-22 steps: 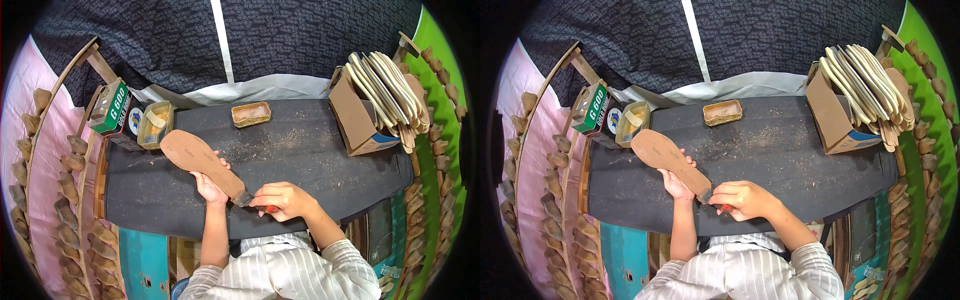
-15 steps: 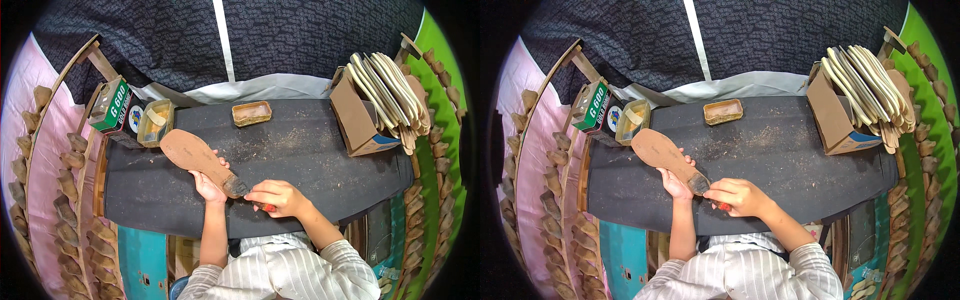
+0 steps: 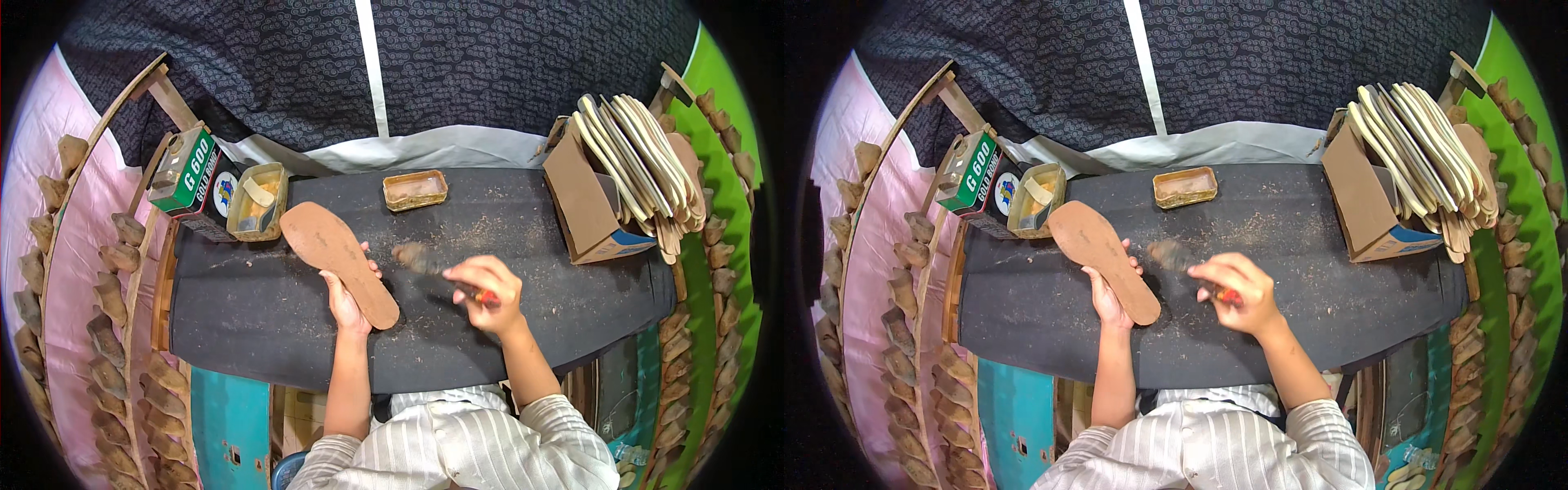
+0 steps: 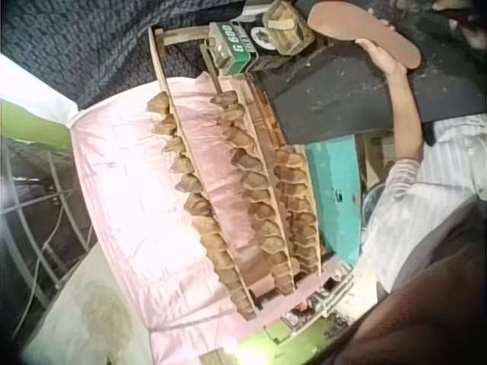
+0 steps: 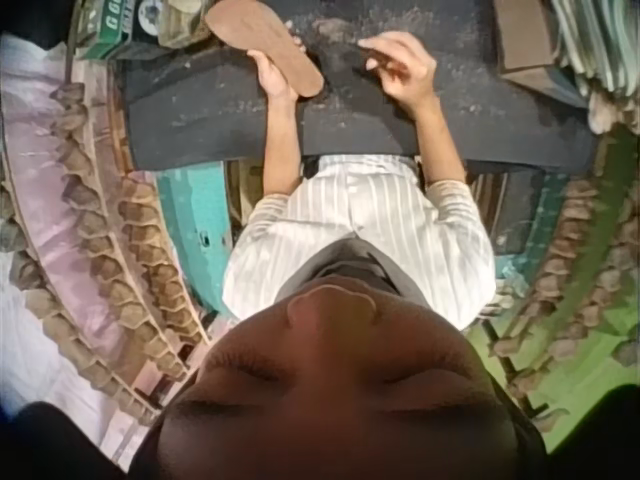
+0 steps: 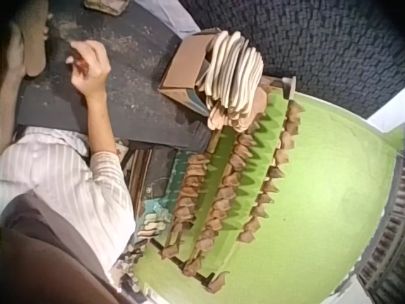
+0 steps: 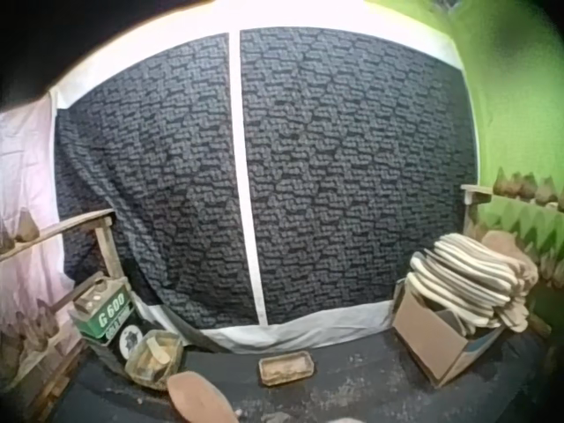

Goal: Apply adhesive to shoe soles using a brush and then placing them in a bin.

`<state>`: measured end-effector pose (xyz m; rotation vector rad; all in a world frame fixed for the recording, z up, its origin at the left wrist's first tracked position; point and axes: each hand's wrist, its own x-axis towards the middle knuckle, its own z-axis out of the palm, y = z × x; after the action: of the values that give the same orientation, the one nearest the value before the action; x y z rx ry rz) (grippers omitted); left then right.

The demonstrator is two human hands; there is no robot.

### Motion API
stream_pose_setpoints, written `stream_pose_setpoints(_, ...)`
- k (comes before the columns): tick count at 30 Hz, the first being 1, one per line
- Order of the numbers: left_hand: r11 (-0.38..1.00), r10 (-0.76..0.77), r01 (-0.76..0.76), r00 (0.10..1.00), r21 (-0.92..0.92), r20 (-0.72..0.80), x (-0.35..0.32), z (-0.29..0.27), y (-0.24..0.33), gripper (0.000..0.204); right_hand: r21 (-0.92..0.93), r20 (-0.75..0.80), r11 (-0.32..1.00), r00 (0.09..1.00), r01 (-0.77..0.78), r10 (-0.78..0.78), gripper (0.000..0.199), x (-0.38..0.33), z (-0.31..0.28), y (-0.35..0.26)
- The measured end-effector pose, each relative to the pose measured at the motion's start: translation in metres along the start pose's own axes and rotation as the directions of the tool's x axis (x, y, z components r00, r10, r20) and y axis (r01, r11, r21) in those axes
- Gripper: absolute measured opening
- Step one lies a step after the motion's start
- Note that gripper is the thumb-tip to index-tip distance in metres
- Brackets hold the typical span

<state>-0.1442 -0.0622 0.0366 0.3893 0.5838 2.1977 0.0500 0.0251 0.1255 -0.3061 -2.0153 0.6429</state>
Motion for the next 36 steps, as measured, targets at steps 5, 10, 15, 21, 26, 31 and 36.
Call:
stream_pose_setpoints(5,0.983,-0.014,0.010,1.000,0.186,0.023,-0.002,0.006,-0.001,0.060,-0.105,-0.137,0.992,0.989,-0.067,0.053,0.039,0.030,0.017,0.038)
stream_pose_setpoints(10,0.990,-0.081,0.073,0.995,0.124,0.063,-0.005,0.006,0.001,0.062,-0.116,-0.113,0.990,0.991,-0.079,0.066,0.033,0.052,0.040,0.097)
stream_pose_setpoints(15,0.990,-0.110,0.103,0.992,0.096,0.068,-0.006,0.004,0.000,0.065,-0.121,-0.028,0.976,0.983,-0.182,0.180,0.025,0.061,0.051,0.126)
stream_pose_setpoints(21,0.989,-0.148,0.147,0.986,0.021,0.081,-0.007,-0.002,0.000,0.064,-0.116,-0.026,0.979,0.986,-0.168,0.166,0.025,0.056,0.060,0.141)
stream_pose_setpoints(26,0.985,-0.171,0.171,0.984,0.020,0.040,-0.008,0.002,0.001,0.065,-0.132,-0.026,0.978,0.986,-0.164,0.162,0.026,0.054,0.058,0.140)
stream_pose_setpoints(31,0.983,-0.174,0.178,0.982,-0.040,0.076,-0.007,0.000,-0.001,0.065,-0.106,-0.013,0.980,0.985,-0.170,0.170,0.025,0.052,0.054,0.145)
stream_pose_setpoints(36,0.982,-0.190,0.189,0.981,0.021,0.039,-0.007,0.007,-0.003,0.065,-0.133,0.033,0.979,0.987,-0.154,0.160,0.026,0.055,0.050,0.152)
